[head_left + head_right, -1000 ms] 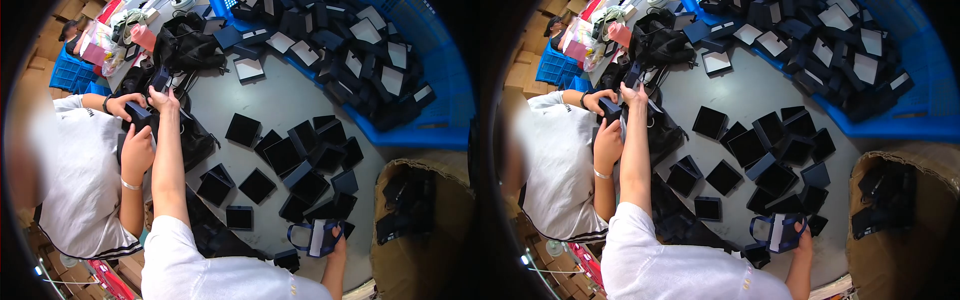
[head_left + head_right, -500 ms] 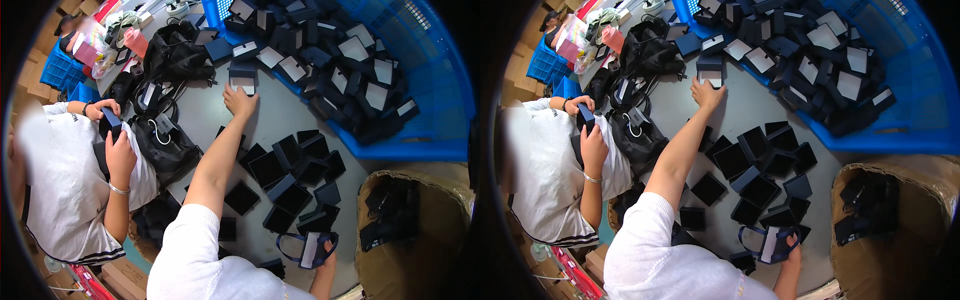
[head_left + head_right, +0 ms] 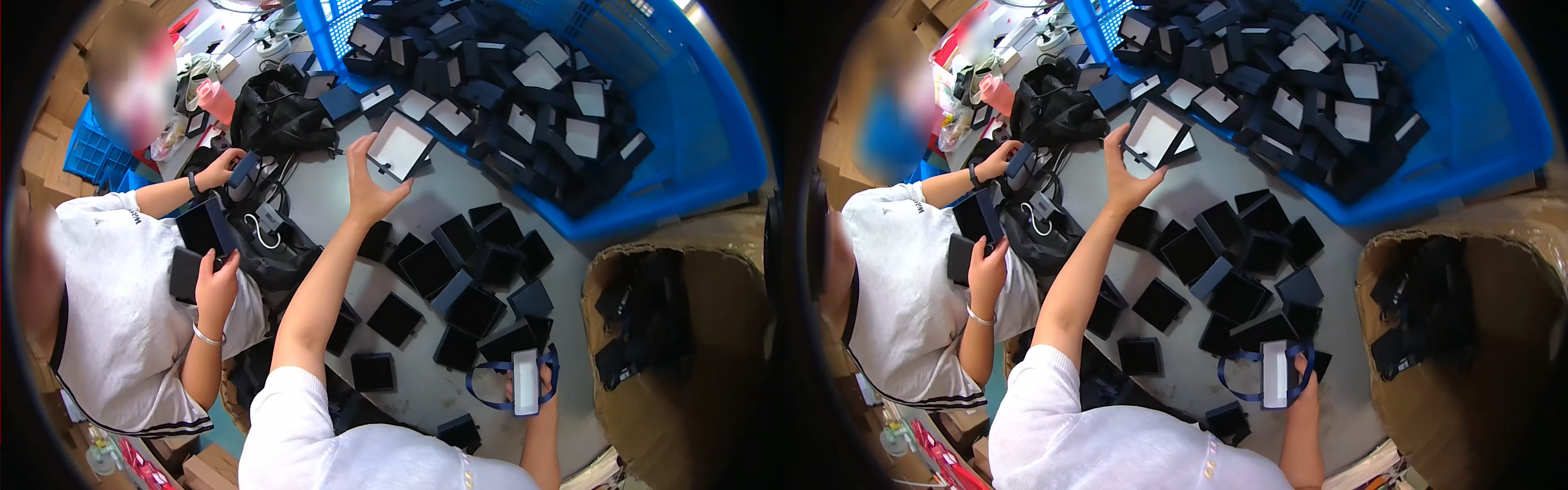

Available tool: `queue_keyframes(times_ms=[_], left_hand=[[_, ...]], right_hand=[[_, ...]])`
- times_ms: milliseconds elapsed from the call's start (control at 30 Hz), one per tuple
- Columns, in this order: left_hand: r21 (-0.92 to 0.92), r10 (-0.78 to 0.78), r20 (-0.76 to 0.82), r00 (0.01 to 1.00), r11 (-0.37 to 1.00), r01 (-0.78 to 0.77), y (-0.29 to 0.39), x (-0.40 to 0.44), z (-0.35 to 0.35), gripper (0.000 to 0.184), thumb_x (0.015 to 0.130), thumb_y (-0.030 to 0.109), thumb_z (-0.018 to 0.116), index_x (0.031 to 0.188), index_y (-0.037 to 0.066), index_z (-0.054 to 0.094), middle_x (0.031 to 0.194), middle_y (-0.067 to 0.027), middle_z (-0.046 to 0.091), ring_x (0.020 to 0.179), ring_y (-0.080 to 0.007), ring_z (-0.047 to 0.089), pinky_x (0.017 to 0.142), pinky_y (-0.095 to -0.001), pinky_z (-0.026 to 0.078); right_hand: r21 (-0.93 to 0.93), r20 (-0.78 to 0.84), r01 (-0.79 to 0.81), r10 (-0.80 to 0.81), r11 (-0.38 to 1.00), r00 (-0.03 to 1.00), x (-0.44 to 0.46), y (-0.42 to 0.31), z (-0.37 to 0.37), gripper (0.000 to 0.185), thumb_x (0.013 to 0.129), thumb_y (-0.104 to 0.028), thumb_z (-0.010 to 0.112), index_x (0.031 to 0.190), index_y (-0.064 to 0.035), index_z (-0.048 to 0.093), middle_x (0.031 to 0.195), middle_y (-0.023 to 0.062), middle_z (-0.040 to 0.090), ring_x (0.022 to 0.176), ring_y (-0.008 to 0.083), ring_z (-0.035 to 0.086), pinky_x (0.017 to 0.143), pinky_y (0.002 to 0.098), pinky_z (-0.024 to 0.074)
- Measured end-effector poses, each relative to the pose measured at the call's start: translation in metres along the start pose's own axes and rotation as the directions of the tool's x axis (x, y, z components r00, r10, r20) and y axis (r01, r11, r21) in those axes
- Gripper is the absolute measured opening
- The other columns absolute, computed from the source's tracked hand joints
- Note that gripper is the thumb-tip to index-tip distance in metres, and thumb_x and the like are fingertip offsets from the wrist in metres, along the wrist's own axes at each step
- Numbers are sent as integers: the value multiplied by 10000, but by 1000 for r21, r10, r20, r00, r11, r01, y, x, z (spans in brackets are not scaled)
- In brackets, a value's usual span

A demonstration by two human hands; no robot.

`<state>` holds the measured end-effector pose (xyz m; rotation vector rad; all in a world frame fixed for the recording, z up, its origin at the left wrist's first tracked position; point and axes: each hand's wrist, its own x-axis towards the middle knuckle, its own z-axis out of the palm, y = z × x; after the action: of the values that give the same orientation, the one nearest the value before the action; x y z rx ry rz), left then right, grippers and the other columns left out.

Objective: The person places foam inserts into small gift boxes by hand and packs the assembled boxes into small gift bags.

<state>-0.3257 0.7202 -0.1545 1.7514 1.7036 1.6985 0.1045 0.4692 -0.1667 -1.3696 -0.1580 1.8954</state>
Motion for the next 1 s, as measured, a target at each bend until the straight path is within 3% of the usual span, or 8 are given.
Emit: queue_keyframes(times_ms=[133,200,333,400,533,600,667,1000], left_hand=[[-167,98,28,995,982,-92,43,-9,-5,860,560,132,781,1326,88,393,1274,-140,399,1190,-310,425,970,-393,406],[-239,101,35,994,967,-90,68,-20,-6,851,562,86,774,1329,105,404,1292,-140,395,1183,-313,429,945,-398,425],[-213,356,469,808,934,-288,113,-57,-14,911,498,11,753,1336,110,411,1313,-173,395,1163,-368,438,956,-426,427],[-356,430,634,643,900,-251,142,-87,-17,948,483,7,746,1357,95,392,1312,-188,400,1173,-390,430,982,-423,414],[-526,484,672,560,845,-100,191,-152,-24,990,497,-5,731,1399,44,326,1332,-206,375,1227,-389,402,1018,-424,389],[-490,447,679,582,867,-95,206,-184,-29,1009,507,0,720,1418,39,287,1363,-210,324,1233,-391,398,1019,-423,389],[-468,213,684,697,862,195,223,-211,-34,1033,520,19,719,1439,47,249,1380,-206,283,1237,-396,391,1027,-416,378],[-535,109,454,884,827,172,335,-328,-41,870,581,62,719,1368,26,350,1327,-186,323,1246,-356,379,1034,-381,353]], right_hand=[[68,199,-8,-5,998,980,-7,-16,18,650,810,-594,544,1100,-16,608,999,193,633,633,292,534,468,345,370],[277,350,-207,102,938,931,-16,-33,35,564,719,-418,704,1107,-16,623,985,221,662,820,365,661,675,469,566],[206,543,-169,31,964,839,-19,-57,59,573,737,-420,696,1155,-41,597,985,221,651,814,336,664,656,413,577],[4,367,86,-82,996,927,-32,-63,80,514,806,-341,658,1179,0,566,1052,161,650,923,260,653,779,345,546],[-216,280,-4,66,976,958,-35,-62,78,374,892,-191,576,1195,27,548,1037,107,649,919,173,639,802,282,516],[-217,316,-45,113,975,942,-45,-56,59,369,900,-199,575,1192,25,549,1027,94,646,893,160,639,777,264,517],[-229,327,-25,101,973,940,-66,-51,54,365,901,-200,577,1188,24,549,1027,92,645,883,153,639,767,261,518],[-554,452,126,170,823,875,-159,-33,-1,480,841,-242,659,1204,36,513,1003,71,628,872,112,613,775,230,496]])
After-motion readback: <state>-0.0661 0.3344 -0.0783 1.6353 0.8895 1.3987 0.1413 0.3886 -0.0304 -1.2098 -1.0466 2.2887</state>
